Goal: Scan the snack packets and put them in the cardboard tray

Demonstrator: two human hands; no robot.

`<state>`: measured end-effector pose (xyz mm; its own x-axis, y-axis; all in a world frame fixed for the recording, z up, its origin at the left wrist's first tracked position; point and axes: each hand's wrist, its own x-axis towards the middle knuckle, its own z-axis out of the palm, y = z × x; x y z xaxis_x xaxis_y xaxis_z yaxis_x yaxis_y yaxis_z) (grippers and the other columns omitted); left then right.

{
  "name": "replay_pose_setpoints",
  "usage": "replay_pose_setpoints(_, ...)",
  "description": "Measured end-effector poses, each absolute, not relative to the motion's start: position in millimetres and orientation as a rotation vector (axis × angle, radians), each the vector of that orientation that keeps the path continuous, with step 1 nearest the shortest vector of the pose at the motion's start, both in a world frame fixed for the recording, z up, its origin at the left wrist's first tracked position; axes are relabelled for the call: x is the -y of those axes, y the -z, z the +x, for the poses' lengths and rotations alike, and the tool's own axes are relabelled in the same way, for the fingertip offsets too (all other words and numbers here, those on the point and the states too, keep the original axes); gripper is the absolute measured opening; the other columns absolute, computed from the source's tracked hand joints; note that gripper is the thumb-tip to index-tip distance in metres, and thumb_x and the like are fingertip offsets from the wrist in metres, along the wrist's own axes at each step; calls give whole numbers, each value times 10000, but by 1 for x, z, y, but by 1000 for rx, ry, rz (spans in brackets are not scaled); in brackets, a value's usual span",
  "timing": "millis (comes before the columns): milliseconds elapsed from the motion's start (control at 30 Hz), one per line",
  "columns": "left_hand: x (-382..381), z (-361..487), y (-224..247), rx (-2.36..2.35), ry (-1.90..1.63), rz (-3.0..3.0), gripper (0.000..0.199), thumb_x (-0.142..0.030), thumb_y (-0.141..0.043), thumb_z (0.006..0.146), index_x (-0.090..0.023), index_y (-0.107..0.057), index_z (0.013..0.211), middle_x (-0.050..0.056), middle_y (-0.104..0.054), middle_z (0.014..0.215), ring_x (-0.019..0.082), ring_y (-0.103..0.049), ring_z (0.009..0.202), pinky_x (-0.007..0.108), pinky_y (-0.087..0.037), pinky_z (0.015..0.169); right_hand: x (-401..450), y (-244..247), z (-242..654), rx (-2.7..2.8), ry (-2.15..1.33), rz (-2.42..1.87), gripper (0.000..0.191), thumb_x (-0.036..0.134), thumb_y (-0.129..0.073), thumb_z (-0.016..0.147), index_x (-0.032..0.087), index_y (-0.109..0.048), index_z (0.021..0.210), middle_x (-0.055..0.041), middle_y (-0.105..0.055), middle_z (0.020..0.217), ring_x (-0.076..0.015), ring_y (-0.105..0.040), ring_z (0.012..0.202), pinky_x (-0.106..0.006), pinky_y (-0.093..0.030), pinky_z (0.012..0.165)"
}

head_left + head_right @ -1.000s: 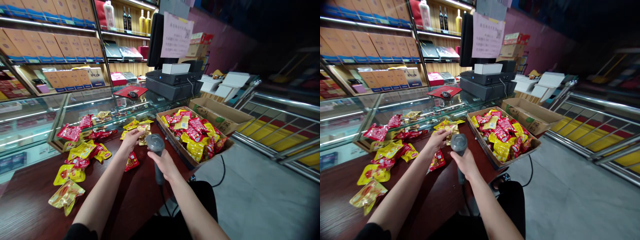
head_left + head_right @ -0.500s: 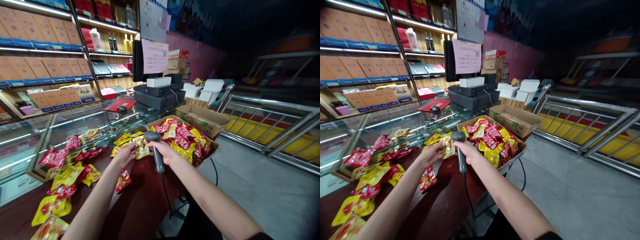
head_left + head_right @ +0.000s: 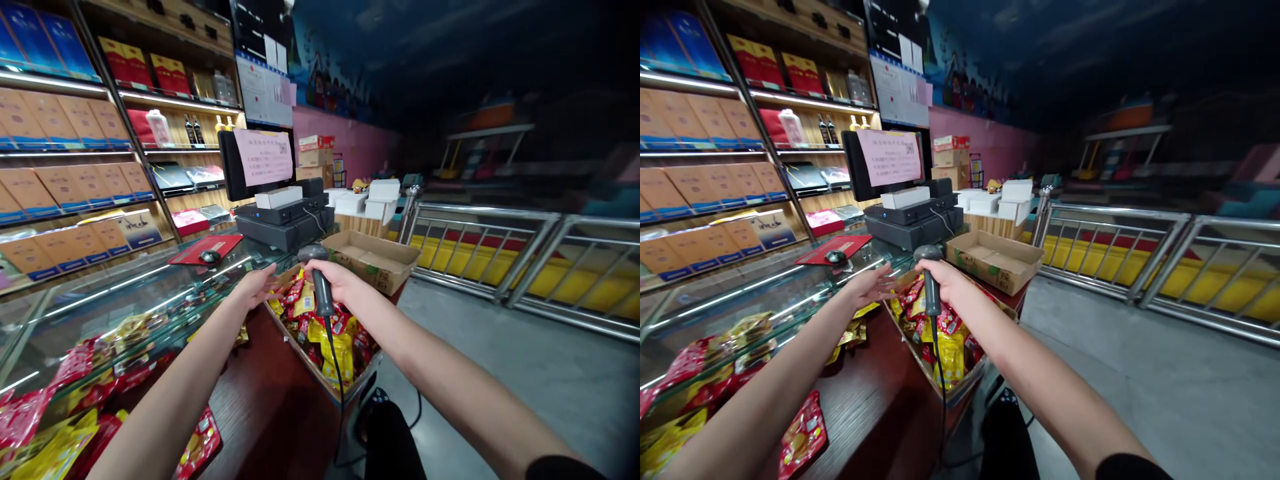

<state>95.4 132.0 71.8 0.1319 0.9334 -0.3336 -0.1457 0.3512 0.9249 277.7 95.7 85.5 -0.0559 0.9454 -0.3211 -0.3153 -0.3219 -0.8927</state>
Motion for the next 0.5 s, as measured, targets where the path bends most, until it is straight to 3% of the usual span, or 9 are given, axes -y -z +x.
replay_pose_setpoints(200, -125, 58, -59, -1179, -965, 839, 263, -368, -638, 802, -147, -595, 938, 143, -626, 1004, 274, -628, 969, 444, -538, 783, -85, -72, 265, 761, -1682, -1204, 76, 154, -602, 689, 160, -549, 635, 35, -496, 464, -95, -451, 440, -219, -410, 491)
replay_pose_setpoints(500, -78, -58, -31, -1363, -1109, 719, 244, -351, -610, 826, -137, -602, 944, 146, -643, 1073, 239, -646, 902, 391, -546, 746, -68, -52, 170, 851, -1878, -1221, 80, 151, -584, 719, 153, -547, 648, 31, -511, 533, -85, -486, 509, -196, -439, 551)
